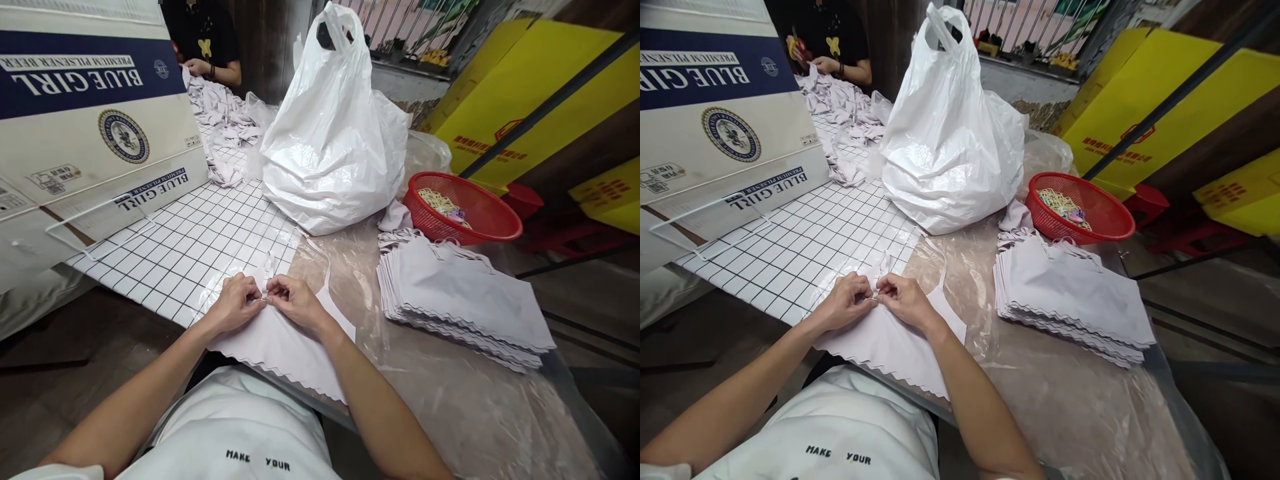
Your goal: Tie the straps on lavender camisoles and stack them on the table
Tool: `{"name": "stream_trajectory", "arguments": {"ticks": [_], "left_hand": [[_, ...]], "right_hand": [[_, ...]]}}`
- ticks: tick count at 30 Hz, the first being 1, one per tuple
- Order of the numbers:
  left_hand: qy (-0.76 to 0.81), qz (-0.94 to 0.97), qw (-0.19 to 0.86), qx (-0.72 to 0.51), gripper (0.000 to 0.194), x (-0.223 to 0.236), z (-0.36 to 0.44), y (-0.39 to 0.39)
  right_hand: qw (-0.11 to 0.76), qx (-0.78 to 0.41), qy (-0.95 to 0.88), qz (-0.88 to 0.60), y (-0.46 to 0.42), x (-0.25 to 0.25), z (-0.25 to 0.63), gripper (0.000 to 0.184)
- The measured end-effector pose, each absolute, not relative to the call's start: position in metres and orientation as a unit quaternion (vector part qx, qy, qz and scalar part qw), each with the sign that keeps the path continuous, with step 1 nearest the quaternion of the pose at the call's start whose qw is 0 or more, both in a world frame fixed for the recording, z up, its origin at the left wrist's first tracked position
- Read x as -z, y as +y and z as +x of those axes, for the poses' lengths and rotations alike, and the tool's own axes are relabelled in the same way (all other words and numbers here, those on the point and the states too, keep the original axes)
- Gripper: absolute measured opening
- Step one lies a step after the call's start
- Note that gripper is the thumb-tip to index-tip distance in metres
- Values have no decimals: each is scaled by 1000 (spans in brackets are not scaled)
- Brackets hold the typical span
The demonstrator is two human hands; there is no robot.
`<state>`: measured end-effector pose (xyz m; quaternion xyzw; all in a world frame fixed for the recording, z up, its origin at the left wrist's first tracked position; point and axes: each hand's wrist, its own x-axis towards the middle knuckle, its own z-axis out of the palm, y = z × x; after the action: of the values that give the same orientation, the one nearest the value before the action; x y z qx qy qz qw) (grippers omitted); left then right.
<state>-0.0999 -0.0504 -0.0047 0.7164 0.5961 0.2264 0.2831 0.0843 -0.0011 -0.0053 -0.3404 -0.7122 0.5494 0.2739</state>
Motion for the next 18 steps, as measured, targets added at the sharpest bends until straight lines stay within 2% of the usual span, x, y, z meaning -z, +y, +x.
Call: {"name": "stream_trajectory", "arguments": {"ticks": [8,11,14,18], "left_hand": [[606,719,265,-213,26,5,-97,-50],[624,707,236,-236,18,9,-94,-52],[620,710,201,-268,12,14,-95,-57],[569,756,118,-302,29,17,-106,-68]], "right_hand": [[304,-540,-699,-358,-5,11,73,6],[287,-537,-710,-354,2,5,81,10],[269,-484,-746,-369,12,-12,102,11],[240,-353,-817,-388,5,-31,142,19]]}}
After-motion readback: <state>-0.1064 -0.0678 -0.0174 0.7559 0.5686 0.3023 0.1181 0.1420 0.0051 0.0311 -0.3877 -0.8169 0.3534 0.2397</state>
